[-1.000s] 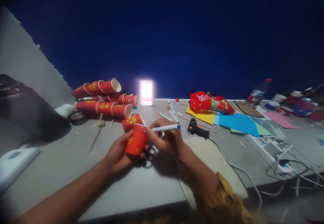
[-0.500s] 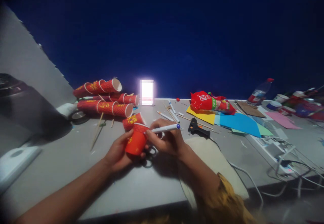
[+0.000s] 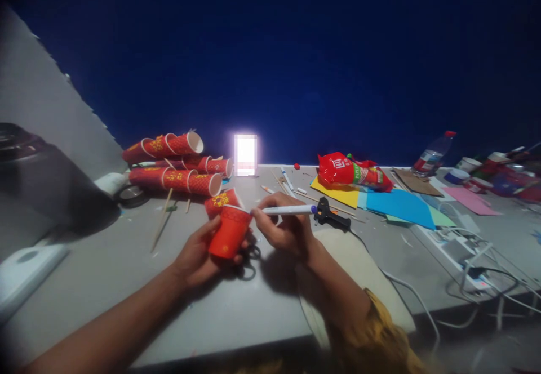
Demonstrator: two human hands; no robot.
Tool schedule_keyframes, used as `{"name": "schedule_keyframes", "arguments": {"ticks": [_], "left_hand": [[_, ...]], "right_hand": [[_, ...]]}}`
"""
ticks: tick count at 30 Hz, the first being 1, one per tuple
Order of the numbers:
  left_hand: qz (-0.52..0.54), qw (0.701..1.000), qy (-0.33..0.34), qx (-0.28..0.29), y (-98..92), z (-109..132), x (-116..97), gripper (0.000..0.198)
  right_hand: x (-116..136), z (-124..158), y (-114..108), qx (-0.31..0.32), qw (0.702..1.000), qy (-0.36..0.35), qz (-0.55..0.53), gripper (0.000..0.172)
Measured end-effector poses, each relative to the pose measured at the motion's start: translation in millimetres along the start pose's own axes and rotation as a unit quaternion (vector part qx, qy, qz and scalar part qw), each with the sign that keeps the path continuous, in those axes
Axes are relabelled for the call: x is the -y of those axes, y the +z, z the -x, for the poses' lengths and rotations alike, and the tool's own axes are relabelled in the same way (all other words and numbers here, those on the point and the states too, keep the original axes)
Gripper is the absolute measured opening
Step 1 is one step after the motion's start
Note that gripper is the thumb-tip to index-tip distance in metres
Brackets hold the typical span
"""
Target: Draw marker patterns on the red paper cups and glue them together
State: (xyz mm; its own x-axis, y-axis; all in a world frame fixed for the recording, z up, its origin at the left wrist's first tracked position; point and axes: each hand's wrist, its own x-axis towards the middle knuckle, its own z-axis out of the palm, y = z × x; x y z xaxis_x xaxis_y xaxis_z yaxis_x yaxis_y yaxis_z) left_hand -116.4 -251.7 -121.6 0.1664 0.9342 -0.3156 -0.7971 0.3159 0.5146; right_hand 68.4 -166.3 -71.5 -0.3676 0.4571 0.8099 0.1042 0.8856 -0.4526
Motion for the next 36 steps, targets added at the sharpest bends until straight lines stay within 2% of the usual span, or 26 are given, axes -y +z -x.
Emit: {"name": "schedule_keyframes", "arguments": {"ticks": [6, 16, 22, 36], "left_hand": [[-0.002, 1.000, 0.003, -0.016, 1.1, 0.2, 1.5, 0.038], [-0.003, 0.999, -0.017, -0.043, 1.8, -0.7, 2.1, 0.040], [0.006, 0.999, -0.017, -0.030, 0.9, -0.6, 2.2, 0.040], [-0.004, 0.999, 0.000, -0.037, 2.5, 0.0, 1.9, 0.040]], "right_hand": [[-0.9, 2.8, 2.0, 0.024, 1.000, -0.003, -0.019, 0.009], [2.0, 9.3, 6.6, 0.059, 0.997, 0.043, -0.037, 0.011], [2.2, 10.5, 8.2, 0.054, 0.996, 0.053, -0.043, 0.012], [2.3, 6.2, 5.2, 0.078, 0.997, 0.010, -0.019, 0.010]]}}
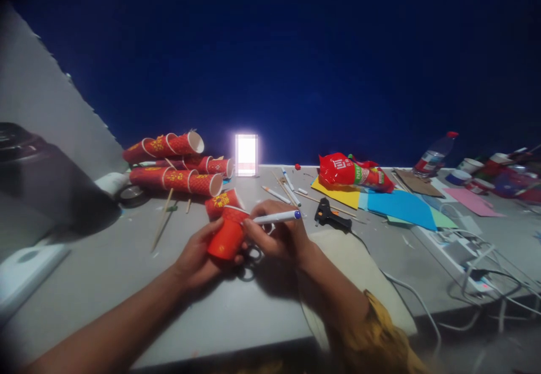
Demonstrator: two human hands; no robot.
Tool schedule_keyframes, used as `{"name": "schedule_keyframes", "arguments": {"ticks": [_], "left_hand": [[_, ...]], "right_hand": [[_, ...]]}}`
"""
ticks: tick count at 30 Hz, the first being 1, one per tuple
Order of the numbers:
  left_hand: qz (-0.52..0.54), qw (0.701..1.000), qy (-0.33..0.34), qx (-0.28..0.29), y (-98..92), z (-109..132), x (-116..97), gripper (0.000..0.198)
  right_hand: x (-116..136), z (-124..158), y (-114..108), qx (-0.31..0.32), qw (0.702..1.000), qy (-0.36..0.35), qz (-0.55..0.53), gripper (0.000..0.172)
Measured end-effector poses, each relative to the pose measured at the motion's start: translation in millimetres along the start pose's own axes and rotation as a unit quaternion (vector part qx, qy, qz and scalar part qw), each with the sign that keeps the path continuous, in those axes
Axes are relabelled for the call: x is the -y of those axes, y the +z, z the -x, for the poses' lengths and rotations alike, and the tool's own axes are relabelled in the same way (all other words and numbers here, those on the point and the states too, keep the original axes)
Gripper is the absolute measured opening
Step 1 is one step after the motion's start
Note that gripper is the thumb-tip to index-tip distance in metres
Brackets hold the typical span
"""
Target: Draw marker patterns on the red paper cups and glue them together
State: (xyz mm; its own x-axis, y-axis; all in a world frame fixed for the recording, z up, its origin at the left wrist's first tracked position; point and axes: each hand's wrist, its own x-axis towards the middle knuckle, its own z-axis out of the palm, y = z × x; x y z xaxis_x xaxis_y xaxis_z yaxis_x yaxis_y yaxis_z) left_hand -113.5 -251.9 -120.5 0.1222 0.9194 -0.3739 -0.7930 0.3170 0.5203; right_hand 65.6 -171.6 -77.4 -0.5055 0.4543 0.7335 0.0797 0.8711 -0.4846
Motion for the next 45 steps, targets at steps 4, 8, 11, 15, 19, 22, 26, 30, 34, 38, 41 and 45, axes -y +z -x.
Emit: {"name": "schedule_keyframes", "arguments": {"ticks": [4, 8, 11, 15, 19, 22, 26, 30, 34, 38, 41, 45], "left_hand": [[0.002, 1.000, 0.002, 0.006, 0.3, 0.4, -0.8, 0.039], [-0.005, 1.000, 0.005, 0.006, 0.7, 0.2, -1.6, 0.041], [-0.013, 1.000, 0.014, 0.005, 0.5, 0.3, -1.9, 0.042], [-0.014, 1.000, 0.002, -0.003, 0.4, 0.5, -1.1, 0.041], [0.004, 1.000, -0.010, -0.004, 0.7, -0.3, -0.6, 0.036], [0.004, 1.000, -0.007, -0.001, 0.3, -0.9, -0.6, 0.037], [0.008, 1.000, -0.006, 0.006, -0.5, -0.7, 0.3, 0.037], [0.013, 1.000, -0.008, 0.015, -1.3, -1.0, 0.9, 0.035], [0.005, 1.000, -0.010, 0.014, -0.3, -1.0, 0.4, 0.035], [0.000, 1.000, -0.007, 0.010, 1.7, 0.2, -0.1, 0.033], [0.003, 1.000, -0.009, 0.010, 1.6, 0.8, -0.3, 0.034], [0.007, 1.000, -0.009, 0.007, 0.4, 1.1, -0.2, 0.034]], "right_hand": [[-1.5, -0.8, -0.7, -0.006, 1.000, -0.009, 0.016, 0.011], [-4.2, -2.4, -3.3, -0.026, 1.000, -0.001, 0.013, 0.010], [-5.1, -3.6, -5.7, -0.048, 0.999, 0.001, 0.013, 0.009], [-3.7, -3.6, -6.3, -0.058, 0.998, 0.002, 0.008, 0.009], [-2.6, -1.5, -4.2, -0.050, 0.999, -0.004, -0.001, 0.009], [-2.7, 0.0, -2.4, -0.041, 0.999, -0.004, 0.004, 0.010], [-1.9, 0.7, -0.7, -0.034, 0.999, -0.009, 0.001, 0.010], [-1.2, 0.9, -0.1, -0.027, 1.000, -0.003, -0.004, 0.009], [-1.7, 0.0, -0.3, -0.023, 1.000, -0.003, -0.006, 0.010], [-0.4, -1.5, -0.2, -0.021, 1.000, -0.005, -0.002, 0.011], [0.7, -1.8, -0.3, -0.015, 1.000, -0.005, -0.007, 0.011], [0.2, -1.5, -1.4, 0.001, 1.000, -0.002, -0.015, 0.012]]}}
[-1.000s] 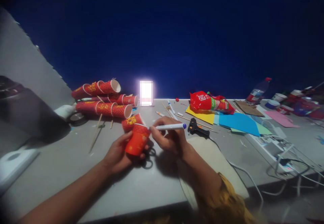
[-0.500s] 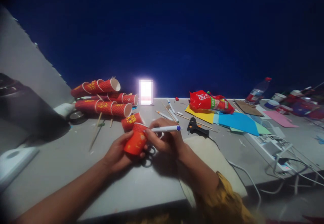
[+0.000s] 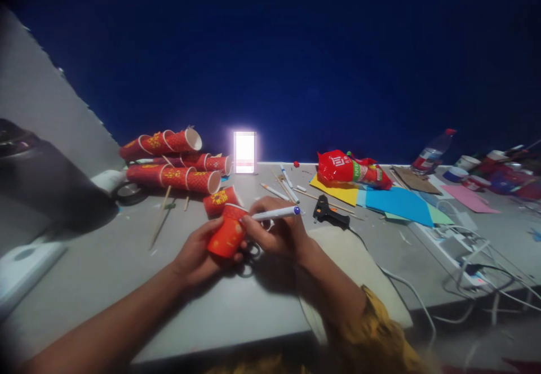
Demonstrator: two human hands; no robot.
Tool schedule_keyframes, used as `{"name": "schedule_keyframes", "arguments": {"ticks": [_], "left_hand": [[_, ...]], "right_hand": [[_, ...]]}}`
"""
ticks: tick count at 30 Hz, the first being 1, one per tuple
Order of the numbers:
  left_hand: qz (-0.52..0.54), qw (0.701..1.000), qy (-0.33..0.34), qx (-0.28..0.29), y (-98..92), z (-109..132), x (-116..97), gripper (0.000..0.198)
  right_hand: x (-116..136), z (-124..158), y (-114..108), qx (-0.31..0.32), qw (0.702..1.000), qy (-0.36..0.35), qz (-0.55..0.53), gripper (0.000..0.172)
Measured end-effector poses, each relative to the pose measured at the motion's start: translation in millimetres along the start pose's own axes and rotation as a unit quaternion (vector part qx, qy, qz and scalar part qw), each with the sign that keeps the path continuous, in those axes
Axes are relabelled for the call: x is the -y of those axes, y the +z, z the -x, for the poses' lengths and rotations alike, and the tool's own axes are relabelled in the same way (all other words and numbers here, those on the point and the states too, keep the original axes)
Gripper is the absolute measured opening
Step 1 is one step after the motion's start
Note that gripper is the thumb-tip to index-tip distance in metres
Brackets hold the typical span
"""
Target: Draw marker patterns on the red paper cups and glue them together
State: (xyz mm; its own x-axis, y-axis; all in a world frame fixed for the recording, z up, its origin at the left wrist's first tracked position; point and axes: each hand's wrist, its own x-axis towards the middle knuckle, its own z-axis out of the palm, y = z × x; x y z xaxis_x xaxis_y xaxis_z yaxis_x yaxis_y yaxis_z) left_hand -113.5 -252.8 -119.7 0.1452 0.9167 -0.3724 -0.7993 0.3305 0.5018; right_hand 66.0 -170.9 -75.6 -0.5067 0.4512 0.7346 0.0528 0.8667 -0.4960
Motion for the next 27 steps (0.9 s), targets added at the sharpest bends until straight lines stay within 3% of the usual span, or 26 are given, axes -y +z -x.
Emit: {"name": "schedule_keyframes", "arguments": {"ticks": [7, 14, 27], "left_hand": [[0.000, 1.000, 0.002, 0.004, 2.7, 0.1, -1.6, 0.036], [0.001, 1.000, 0.011, 0.014, 3.1, 0.7, -1.4, 0.037], [-0.007, 1.000, -0.002, 0.012, -0.7, -1.6, -0.1, 0.038]], "right_hand": [[-2.7, -0.9, -2.3, -0.002, 1.000, -0.002, 0.013, 0.012], [-2.0, -4.2, -5.9, -0.076, 0.997, 0.004, 0.030, 0.009], [-1.0, 0.1, -0.1, -0.019, 1.000, 0.005, 0.016, 0.012]]}}
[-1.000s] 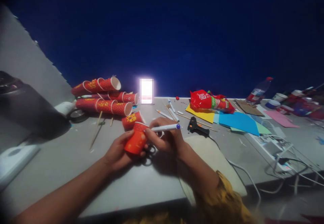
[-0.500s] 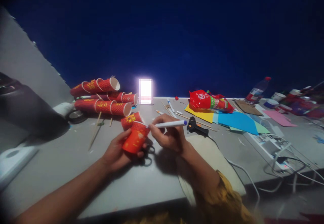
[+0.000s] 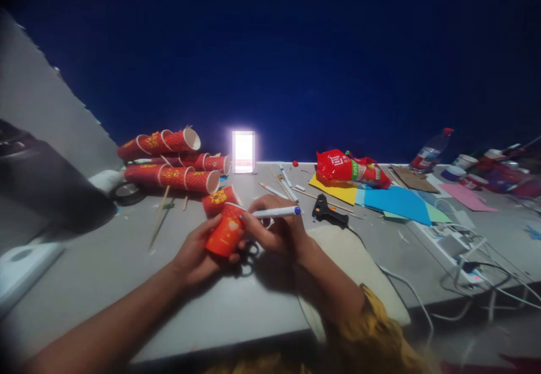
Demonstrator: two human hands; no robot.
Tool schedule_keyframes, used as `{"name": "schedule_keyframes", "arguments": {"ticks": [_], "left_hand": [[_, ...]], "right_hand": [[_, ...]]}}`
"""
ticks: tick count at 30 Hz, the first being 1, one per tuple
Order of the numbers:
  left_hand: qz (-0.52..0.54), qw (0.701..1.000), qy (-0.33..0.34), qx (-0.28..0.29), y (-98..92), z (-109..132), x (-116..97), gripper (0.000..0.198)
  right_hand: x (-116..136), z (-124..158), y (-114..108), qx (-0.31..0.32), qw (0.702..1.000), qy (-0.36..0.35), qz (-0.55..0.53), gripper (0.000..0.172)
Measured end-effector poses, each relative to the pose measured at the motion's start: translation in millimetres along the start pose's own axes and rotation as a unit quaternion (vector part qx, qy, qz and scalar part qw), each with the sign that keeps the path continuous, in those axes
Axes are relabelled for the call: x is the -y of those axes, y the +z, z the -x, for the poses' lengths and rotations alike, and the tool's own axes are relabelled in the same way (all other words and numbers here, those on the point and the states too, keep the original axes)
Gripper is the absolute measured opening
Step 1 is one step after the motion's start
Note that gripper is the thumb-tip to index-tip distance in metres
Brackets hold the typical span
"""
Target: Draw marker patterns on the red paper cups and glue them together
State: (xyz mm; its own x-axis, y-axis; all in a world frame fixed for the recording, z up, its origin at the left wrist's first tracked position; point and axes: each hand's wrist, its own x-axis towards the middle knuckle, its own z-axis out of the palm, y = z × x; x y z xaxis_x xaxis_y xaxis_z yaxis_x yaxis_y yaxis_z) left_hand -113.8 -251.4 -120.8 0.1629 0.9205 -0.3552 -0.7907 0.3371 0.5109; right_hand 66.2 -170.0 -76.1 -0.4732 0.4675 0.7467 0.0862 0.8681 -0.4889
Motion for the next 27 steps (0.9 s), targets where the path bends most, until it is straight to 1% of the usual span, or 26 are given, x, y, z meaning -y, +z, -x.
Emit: {"name": "schedule_keyframes", "arguments": {"ticks": [7, 15, 21, 23, 27], "left_hand": [[0.001, 1.000, -0.003, 0.004, -0.1, 0.0, 0.3, 0.038], [0.001, 1.000, -0.007, 0.009, -2.0, -0.8, 0.0, 0.040], [-0.001, 1.000, -0.005, 0.002, 3.3, 1.9, -1.6, 0.039], [0.002, 1.000, -0.007, 0.004, 4.8, 2.5, -2.2, 0.040], [-0.002, 1.000, -0.006, -0.001, 5.9, 2.9, -2.3, 0.041]], "right_hand": [[1.2, -0.7, 0.4, -0.013, 1.000, -0.005, -0.004, 0.012], [0.1, -0.6, -0.7, 0.019, 1.000, -0.004, -0.015, 0.012], [-0.7, 0.0, -2.2, 0.024, 1.000, 0.005, -0.004, 0.012], [-0.9, -0.5, -3.3, 0.009, 1.000, 0.000, 0.002, 0.011], [-0.4, -3.2, -5.1, -0.056, 0.998, -0.021, 0.009, 0.008]]}}
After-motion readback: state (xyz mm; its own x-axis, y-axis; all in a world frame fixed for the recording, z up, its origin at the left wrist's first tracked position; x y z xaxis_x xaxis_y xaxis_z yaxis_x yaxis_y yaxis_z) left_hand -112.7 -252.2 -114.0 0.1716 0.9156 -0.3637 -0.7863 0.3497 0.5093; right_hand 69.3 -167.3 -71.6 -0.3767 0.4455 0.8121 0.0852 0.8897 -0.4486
